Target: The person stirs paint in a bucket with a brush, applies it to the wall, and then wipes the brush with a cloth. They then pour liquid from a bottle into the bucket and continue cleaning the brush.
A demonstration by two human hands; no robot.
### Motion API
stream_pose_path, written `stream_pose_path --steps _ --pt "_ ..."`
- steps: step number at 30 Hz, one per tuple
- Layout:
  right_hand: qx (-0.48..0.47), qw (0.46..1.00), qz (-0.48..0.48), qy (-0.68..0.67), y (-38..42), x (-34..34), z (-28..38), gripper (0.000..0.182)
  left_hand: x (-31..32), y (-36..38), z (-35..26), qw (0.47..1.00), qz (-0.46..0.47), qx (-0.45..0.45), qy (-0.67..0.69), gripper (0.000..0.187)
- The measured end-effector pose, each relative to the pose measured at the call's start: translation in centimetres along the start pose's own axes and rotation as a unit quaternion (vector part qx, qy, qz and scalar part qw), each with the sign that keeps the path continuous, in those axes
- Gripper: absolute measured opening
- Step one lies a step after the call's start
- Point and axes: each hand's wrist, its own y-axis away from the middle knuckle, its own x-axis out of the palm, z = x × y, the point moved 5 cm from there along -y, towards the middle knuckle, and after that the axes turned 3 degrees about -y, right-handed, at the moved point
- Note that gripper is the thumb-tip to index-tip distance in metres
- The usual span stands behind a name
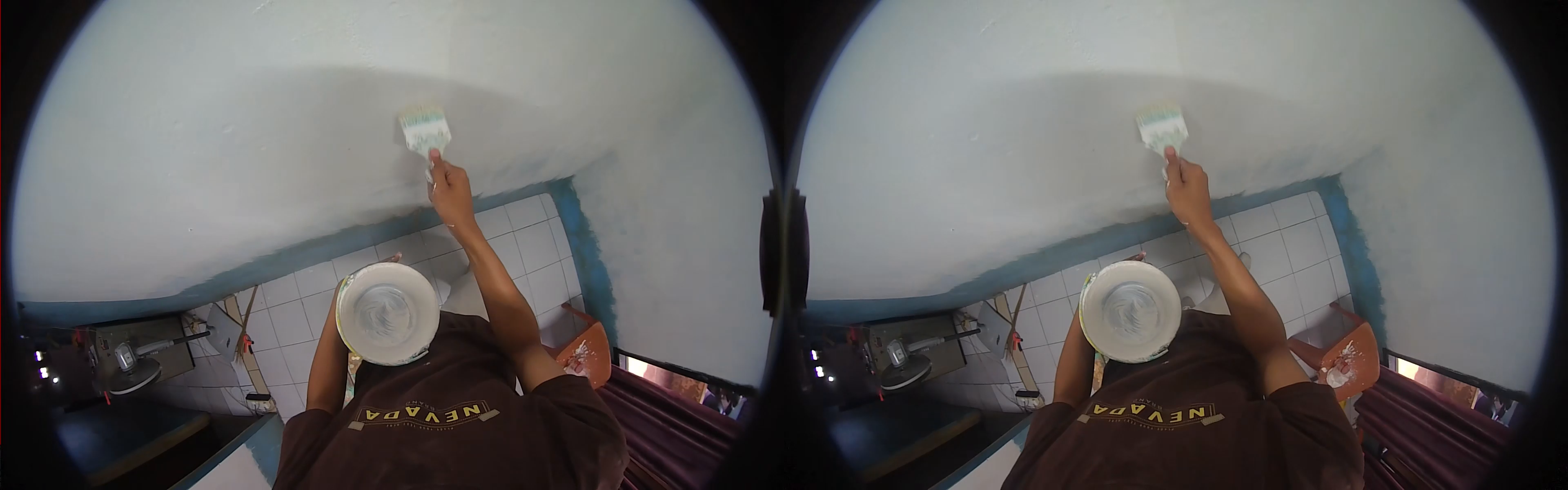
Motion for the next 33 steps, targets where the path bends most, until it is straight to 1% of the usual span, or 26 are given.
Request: stream_pose_path --steps 2,3,5,6,8,10,11,12,13,14,15,16,17,18,20,21,23,24,25,26,27,28,29,30,31,33 --pt "-0.121 0.992 -0.008 -0.035 0.2 0.1 4.3 0.056 0.9 0.7 -0.6 0.992 -0.082 -0.027 -0.090 0.047" --pt "-0.126 0.991 -0.010 -0.032 -0.4 0.3 4.3 0.056 0.9 0.7 -0.7 0.992 -0.077 -0.024 -0.092 0.047" --pt "-0.136 0.990 -0.046 -0.007 -1.9 0.7 2.1 0.056 1.0 1.0 -0.8 0.995 -0.015 0.067 -0.076 0.049" --pt "-0.139 0.989 -0.046 -0.007 -2.7 1.0 -0.9 0.056 0.5 0.9 -0.5 0.995 -0.014 0.069 -0.077 0.049" --pt "-0.145 0.980 -0.075 0.114 -4.4 0.8 -9.5 0.060 -0.8 0.5 0.1 0.990 0.053 0.127 -0.001 0.051" --pt "-0.117 0.965 -0.084 0.218 -4.0 0.4 -16.9 0.059 -3.6 -0.4 1.3 0.985 0.073 0.154 0.002 0.051" --pt "0.012 0.987 -0.033 0.156 -2.7 0.1 -17.3 0.058 -4.0 -0.8 1.0 0.980 0.091 0.178 0.002 0.051" --pt "0.140 0.986 0.018 0.092 -1.7 -0.2 -17.3 0.056 -2.0 -0.1 -0.3 0.978 0.100 0.186 -0.001 0.051" --pt "0.132 0.987 0.012 0.097 -2.1 -1.0 -16.9 0.056 0.7 1.3 -1.6 0.993 -0.009 0.110 -0.037 0.051" --pt "0.180 0.981 0.034 0.063 -2.3 -1.6 -17.5 0.055 1.9 2.1 -1.7 0.990 -0.117 0.030 -0.073 0.051" --pt "0.230 0.971 0.056 0.028 -2.1 -2.0 -17.9 0.054 1.0 1.5 -0.8 0.991 -0.106 0.031 -0.076 0.051" --pt "0.240 0.969 0.057 0.034 -2.2 -2.6 -15.6 0.049 -0.2 0.7 -0.1 0.994 0.035 0.103 -0.030 0.051" --pt "0.220 0.974 0.054 0.033 -2.9 -3.0 -12.8 0.047 -0.6 0.4 -0.1 0.969 0.174 0.172 0.018 0.050" --pt "0.201 0.978 0.053 0.032 -3.5 -3.2 -9.5 0.046 -1.0 -0.1 -0.2 0.968 0.179 0.172 0.020 0.050" --pt "0.156 0.985 0.078 0.010 -3.9 -3.2 -1.0 0.044 -0.8 -0.1 0.2 0.944 0.306 0.091 0.081 0.051" --pt "0.133 0.988 0.082 0.005 -3.9 -3.2 2.5 0.044 -1.1 -0.1 0.3 0.944 0.307 0.090 0.080 0.051" --pt "0.068 0.994 0.085 0.005 -2.5 -2.7 9.0 0.047 -1.7 -0.8 0.2 0.967 0.213 0.140 0.020 0.050" --pt "0.026 0.996 0.087 0.013 -1.6 -2.2 12.3 0.050 -0.6 -0.4 -0.4 0.965 0.219 0.143 0.019 0.050" --pt "0.019 0.996 0.086 0.019 -0.7 -1.7 15.2 0.050 0.2 0.1 -0.7 0.989 0.109 0.099 0.011 0.049" --pt "-0.047 0.997 0.068 0.002 0.4 -1.2 18.4 0.052 0.6 0.8 -0.7 0.999 -0.003 0.052 0.003 0.047" --pt "-0.112 0.992 0.051 -0.016 0.7 -0.9 20.6 0.053 1.6 0.9 -1.0 0.998 0.001 0.055 0.005 0.047" --pt "-0.134 0.991 0.013 -0.002 0.4 -0.5 21.5 0.055 3.0 1.4 -1.4 0.993 0.086 0.075 -0.006 0.043" --pt "-0.137 0.991 0.012 -0.002 -0.2 0.2 21.0 0.055 3.6 1.9 -1.6 0.981 0.168 0.093 -0.019 0.041" --pt "-0.134 0.990 -0.008 0.036 -1.3 0.8 19.4 0.056 0.6 -0.1 -0.2 0.990 0.099 0.099 -0.006 0.036" --pt "-0.131 0.988 -0.029 0.072 -2.6 1.3 17.2 0.057 0.8 0.4 -0.9 0.990 0.099 0.099 -0.013 0.036" --pt "-0.207 0.964 -0.076 0.146 -6.0 1.5 6.8 0.058 3.3 2.6 -1.9 0.968 0.171 0.167 -0.073 0.036"
